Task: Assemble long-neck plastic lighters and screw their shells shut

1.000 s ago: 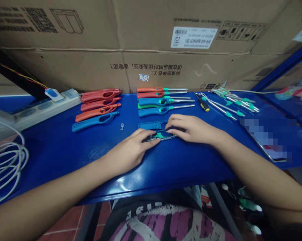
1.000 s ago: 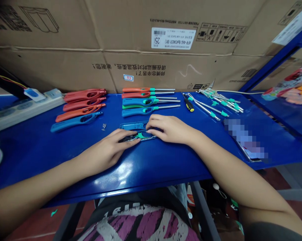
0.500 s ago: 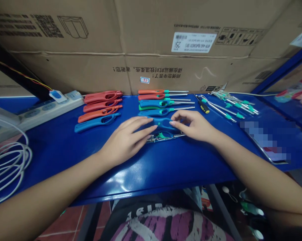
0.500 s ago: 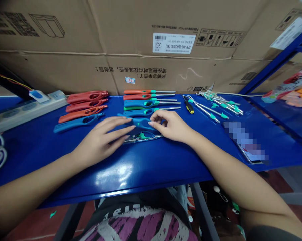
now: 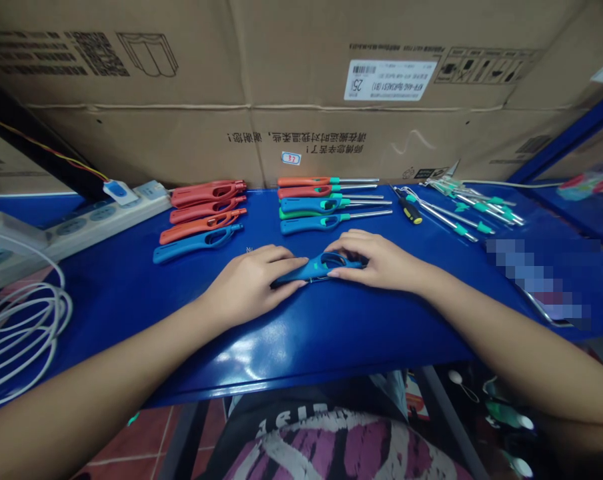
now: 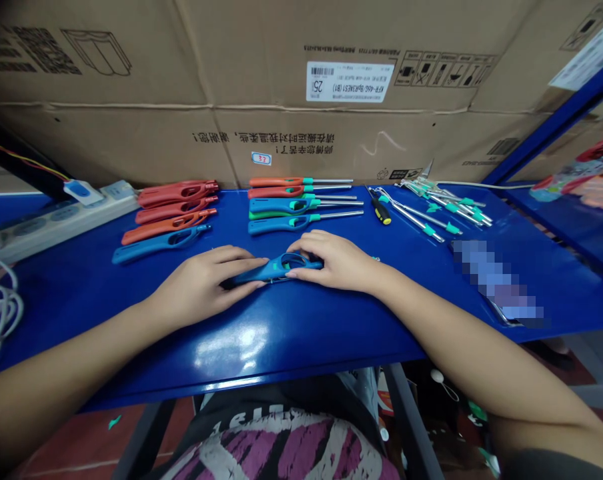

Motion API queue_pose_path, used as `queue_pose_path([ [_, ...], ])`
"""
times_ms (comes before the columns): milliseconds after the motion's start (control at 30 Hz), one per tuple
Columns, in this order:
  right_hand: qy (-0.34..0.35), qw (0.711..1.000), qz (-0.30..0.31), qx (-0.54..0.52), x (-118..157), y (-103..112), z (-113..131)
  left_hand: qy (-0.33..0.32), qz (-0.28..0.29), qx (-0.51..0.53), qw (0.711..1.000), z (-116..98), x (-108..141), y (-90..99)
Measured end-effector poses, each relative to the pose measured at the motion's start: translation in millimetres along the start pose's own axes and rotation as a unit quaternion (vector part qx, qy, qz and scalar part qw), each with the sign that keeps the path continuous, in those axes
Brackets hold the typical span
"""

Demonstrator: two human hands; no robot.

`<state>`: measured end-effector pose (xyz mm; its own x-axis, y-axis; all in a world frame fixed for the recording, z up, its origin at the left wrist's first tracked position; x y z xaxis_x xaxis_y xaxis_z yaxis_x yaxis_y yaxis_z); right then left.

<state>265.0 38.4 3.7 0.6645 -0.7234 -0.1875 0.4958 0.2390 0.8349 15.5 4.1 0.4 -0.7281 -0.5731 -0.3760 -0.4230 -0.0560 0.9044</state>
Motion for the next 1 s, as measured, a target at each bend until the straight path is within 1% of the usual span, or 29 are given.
queue_pose_path([
  [133, 0.025, 0.999, 0.019, 0.011, -1, -3, -3, 0.003, 0.023, -0.001, 1.0, 1, 0, -2.5],
  [333, 0.03, 0.999, 0.025, 0.02, -1, -5, -5, 0.009, 0.036, -0.001, 0.999, 1, 0, -2.7],
  [500, 0.043, 0.998, 0.017, 0.034, -1, -4, -5, 0.016, 0.044, -0.001, 0.999, 1, -1, -1.8],
  [567, 0.053, 0.997, 0.013, 0.059, -1, -4, -4, 0.018, 0.049, -0.005, 0.999, 1, -1, -2.1],
  [667, 0.062, 0.99, 0.008, 0.128, 0, -5, -1, 0.023, 0.062, -0.025, 0.998, 1, 0, -2.0],
  [733, 0.07, 0.981, 0.004, 0.181, 1, -7, 1, 0.029, 0.075, -0.042, 0.996, -1, 1, -1.5],
  [833, 0.105, 0.963, -0.007, 0.248, 2, -8, 5, 0.028, 0.083, -0.053, 0.995, -5, 1, -1.4],
  [900, 0.129, 0.955, -0.014, 0.267, 3, -7, 7, 0.02, 0.076, -0.051, 0.996, -5, 1, -2.4],
  [1000, 0.149, 0.957, -0.015, 0.248, 4, -4, 9, 0.012, 0.049, -0.029, 0.998, -3, 1, -4.0],
])
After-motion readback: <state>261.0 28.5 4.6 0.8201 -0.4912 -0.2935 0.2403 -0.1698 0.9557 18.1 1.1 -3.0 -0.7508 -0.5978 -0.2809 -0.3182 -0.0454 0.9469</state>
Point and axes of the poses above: each hand's wrist, its own x-axis away from the middle knuckle, its own y-axis out of the back of the hand, z = x × y, the point moved 2 cm from there along -x, towards the middle knuckle, and after that the axes turned 6 degrees about -y, right-handed, at the moved point
